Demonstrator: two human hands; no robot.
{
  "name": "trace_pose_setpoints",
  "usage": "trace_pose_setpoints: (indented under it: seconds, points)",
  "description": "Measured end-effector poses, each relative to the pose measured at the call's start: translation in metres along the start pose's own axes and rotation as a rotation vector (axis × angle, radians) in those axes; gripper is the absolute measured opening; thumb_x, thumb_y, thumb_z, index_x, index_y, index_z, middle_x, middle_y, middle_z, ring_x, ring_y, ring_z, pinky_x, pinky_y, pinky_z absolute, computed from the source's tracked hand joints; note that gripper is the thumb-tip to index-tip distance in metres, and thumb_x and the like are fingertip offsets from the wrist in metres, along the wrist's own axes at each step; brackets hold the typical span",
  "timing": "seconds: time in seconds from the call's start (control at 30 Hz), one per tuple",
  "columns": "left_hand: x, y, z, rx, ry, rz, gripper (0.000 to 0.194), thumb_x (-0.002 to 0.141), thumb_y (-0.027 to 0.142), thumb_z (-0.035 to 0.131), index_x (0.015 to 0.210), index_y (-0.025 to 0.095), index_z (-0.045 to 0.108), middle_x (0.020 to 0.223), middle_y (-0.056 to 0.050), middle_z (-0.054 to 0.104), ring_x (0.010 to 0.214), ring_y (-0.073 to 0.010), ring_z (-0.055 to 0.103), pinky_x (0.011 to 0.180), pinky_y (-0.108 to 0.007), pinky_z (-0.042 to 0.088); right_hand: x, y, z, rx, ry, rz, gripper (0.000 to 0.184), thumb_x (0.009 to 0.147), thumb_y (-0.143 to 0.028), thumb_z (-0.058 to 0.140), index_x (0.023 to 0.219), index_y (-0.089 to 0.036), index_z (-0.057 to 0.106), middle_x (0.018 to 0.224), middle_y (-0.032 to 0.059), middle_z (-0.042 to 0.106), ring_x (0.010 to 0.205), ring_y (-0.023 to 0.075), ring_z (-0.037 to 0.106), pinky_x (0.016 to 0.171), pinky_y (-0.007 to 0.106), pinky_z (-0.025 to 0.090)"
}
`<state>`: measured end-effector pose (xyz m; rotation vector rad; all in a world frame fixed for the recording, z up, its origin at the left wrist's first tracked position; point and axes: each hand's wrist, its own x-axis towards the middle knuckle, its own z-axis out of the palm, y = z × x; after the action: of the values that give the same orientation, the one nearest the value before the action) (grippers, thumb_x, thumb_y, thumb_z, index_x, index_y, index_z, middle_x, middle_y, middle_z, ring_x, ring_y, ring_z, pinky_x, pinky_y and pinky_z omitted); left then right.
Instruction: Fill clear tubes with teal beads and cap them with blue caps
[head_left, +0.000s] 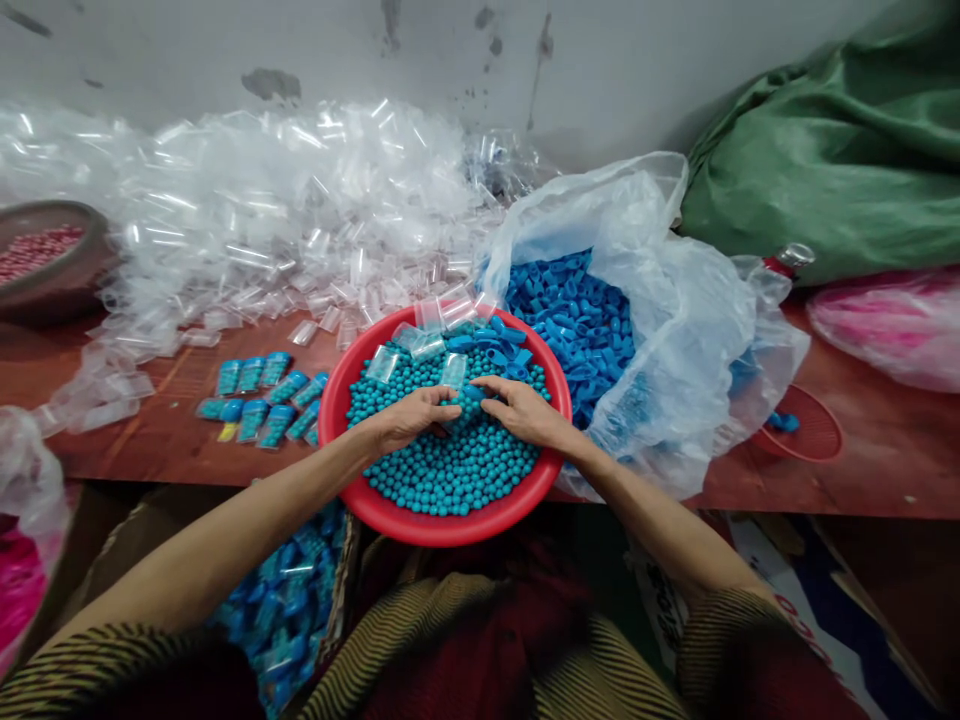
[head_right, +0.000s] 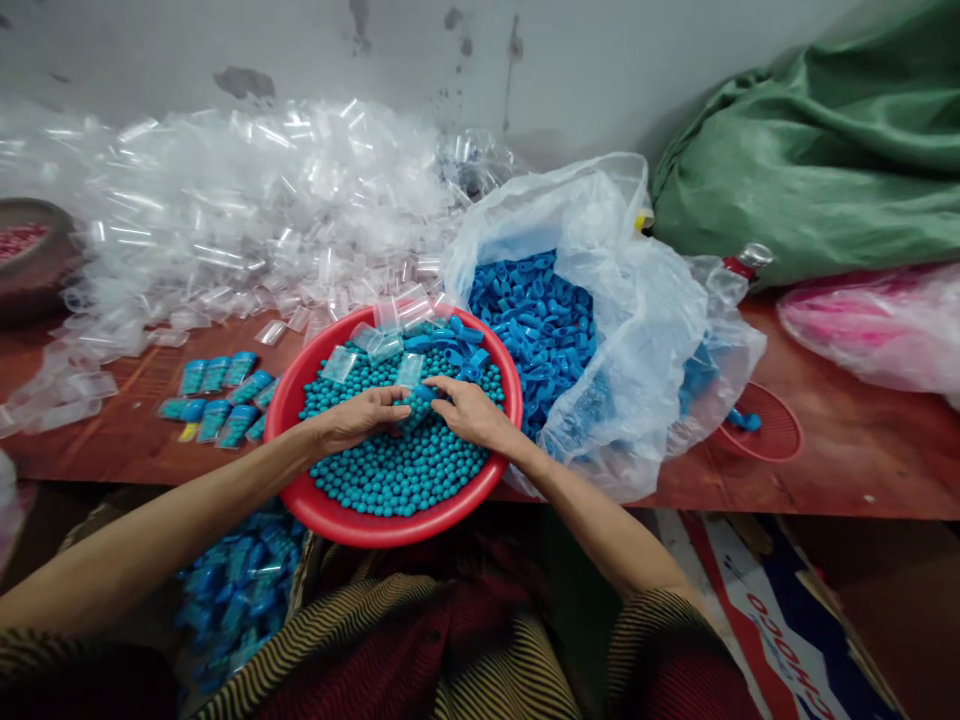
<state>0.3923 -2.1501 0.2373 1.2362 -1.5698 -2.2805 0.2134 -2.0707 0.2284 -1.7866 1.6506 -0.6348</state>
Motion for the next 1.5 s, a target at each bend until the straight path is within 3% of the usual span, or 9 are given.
trace_pose_setpoints:
  seconds: [0.2, 0.37, 0.5, 0.63, 0.77, 0.97, 1.13, 1.3, 1.5]
  points:
    - [-0.014, -0.004, 0.006, -0.048, 0.038, 0.104, 0.033, 0.065, 0.035, 0.074, 0.086, 0.017, 0.056, 0.081, 0.001, 0.058, 0.071, -0.0103, 0.055, 0.062, -0.022, 0.043, -0.013, -0.018, 0.005, -0.402, 0.208, -0.016, 0.046, 0.093, -0.016, 0.030, 0.138, -0.016, 0.041, 0.113, 0.0120, 0.062, 0.103, 0.0221, 0.056, 0.084, 0.030, 0.047]
    - [-0.023, -0.007, 0.012, -0.006, 0.007, 0.129, 0.038, 0.070, 0.044, 0.068, 0.089, 0.018, 0.048, 0.072, 0.001, 0.062, 0.061, -0.0119, 0.060, 0.054, -0.022, 0.043, -0.011, -0.014, 0.004, -0.145, 0.085, -0.164, 0.038, 0.095, -0.019, 0.036, 0.129, -0.016, 0.051, 0.105, 0.0079, 0.067, 0.094, 0.0158, 0.062, 0.083, 0.025, 0.047]
    - [-0.028, -0.011, 0.009, -0.016, 0.053, 0.116, 0.043, 0.070, 0.048, 0.066, 0.093, 0.019, 0.043, 0.068, 0.002, 0.063, 0.047, -0.0103, 0.057, 0.044, -0.020, 0.040, -0.015, -0.009, -0.004, -0.049, 0.041, -0.110, 0.032, 0.092, -0.020, 0.042, 0.117, -0.017, 0.061, 0.108, 0.0070, 0.068, 0.100, 0.0169, 0.062, 0.088, 0.028, 0.045]
    - [-0.033, -0.015, 0.008, -0.032, 0.073, 0.109, 0.043, 0.072, 0.047, 0.066, 0.095, 0.018, 0.044, 0.069, 0.001, 0.063, 0.048, -0.0102, 0.059, 0.043, -0.018, 0.040, -0.016, -0.009, -0.003, -0.009, 0.077, -0.021, 0.037, 0.090, -0.018, 0.041, 0.126, -0.014, 0.053, 0.117, 0.0099, 0.063, 0.108, 0.0183, 0.058, 0.095, 0.032, 0.044]
    - [-0.038, -0.017, 0.011, -0.081, 0.069, 0.118, 0.045, 0.071, 0.044, 0.068, 0.100, 0.017, 0.048, 0.068, 0.001, 0.063, 0.049, -0.0097, 0.059, 0.042, -0.017, 0.041, -0.017, -0.009, 0.003, -0.088, 0.082, -0.079, 0.047, 0.087, -0.010, 0.036, 0.134, -0.006, 0.041, 0.110, 0.0154, 0.061, 0.101, 0.0204, 0.058, 0.090, 0.037, 0.047]
    - [-0.046, -0.019, 0.007, -0.264, -0.060, 0.072, 0.027, 0.077, 0.038, 0.062, 0.084, 0.017, 0.046, 0.061, 0.001, 0.061, 0.042, -0.0089, 0.054, 0.040, -0.018, 0.042, -0.026, -0.015, -0.002, -0.464, 0.063, -0.183, 0.051, 0.087, -0.004, 0.031, 0.132, -0.022, 0.047, 0.127, 0.0123, 0.052, 0.103, 0.0225, 0.055, 0.082, 0.038, 0.048]
    - [-0.049, -0.017, 0.004, -0.335, -0.157, 0.048, 0.021, 0.081, 0.032, 0.059, 0.089, 0.016, 0.047, 0.060, -0.002, 0.062, 0.045, -0.0127, 0.059, 0.040, -0.020, 0.045, -0.012, -0.018, 0.003, -0.747, -0.094, -0.407, 0.039, 0.093, -0.014, 0.035, 0.125, -0.028, 0.052, 0.133, 0.0100, 0.048, 0.119, 0.0296, 0.042, 0.089, 0.047, 0.040]
    - [-0.051, -0.018, 0.006, -0.324, -0.157, 0.075, 0.026, 0.081, 0.034, 0.059, 0.095, 0.016, 0.047, 0.061, -0.001, 0.062, 0.046, -0.0117, 0.060, 0.038, -0.017, 0.043, 0.005, -0.016, 0.009, -0.817, -0.155, -0.414, 0.031, 0.095, -0.018, 0.035, 0.115, -0.018, 0.057, 0.101, 0.0112, 0.060, 0.092, 0.0225, 0.051, 0.076, 0.036, 0.038]
    - [-0.050, -0.023, 0.007, -0.234, -0.041, 0.187, 0.038, 0.074, 0.038, 0.064, 0.101, 0.018, 0.045, 0.067, 0.000, 0.062, 0.046, -0.0107, 0.059, 0.036, -0.015, 0.038, 0.015, -0.016, 0.020, -0.809, -0.160, -0.435, 0.033, 0.096, -0.019, 0.032, 0.118, -0.021, 0.056, 0.088, 0.0083, 0.059, 0.074, 0.0194, 0.048, 0.063, 0.031, 0.033]
